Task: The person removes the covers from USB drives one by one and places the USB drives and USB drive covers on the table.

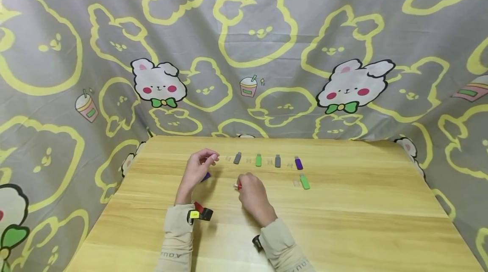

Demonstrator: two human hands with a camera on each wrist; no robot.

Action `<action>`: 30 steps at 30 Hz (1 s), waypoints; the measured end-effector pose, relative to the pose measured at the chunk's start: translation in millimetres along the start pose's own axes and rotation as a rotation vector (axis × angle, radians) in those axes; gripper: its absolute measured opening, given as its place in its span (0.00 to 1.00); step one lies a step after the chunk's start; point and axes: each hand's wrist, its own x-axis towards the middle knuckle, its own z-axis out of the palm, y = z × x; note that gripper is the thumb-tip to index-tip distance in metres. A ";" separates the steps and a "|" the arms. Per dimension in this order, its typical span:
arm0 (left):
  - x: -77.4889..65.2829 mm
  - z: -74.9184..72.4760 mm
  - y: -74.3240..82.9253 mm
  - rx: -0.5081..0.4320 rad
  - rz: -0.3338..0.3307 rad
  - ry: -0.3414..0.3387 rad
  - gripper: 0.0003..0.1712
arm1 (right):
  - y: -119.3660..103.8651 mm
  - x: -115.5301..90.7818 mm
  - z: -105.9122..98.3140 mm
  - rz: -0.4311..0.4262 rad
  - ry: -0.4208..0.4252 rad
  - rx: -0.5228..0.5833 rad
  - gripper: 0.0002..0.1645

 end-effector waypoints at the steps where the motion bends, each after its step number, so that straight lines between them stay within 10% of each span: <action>1: -0.3 1.5 0.8 0.000 0.010 -0.021 0.06 | 1.9 -0.7 -2.2 -0.003 0.012 0.018 0.09; 15: -3.6 33.1 14.8 -0.065 0.075 -0.400 0.13 | 23.4 5.0 -49.1 0.054 0.186 0.185 0.06; 30: -5.2 55.4 23.2 -0.166 0.069 -0.420 0.09 | 30.5 4.9 -56.2 0.043 0.163 0.232 0.05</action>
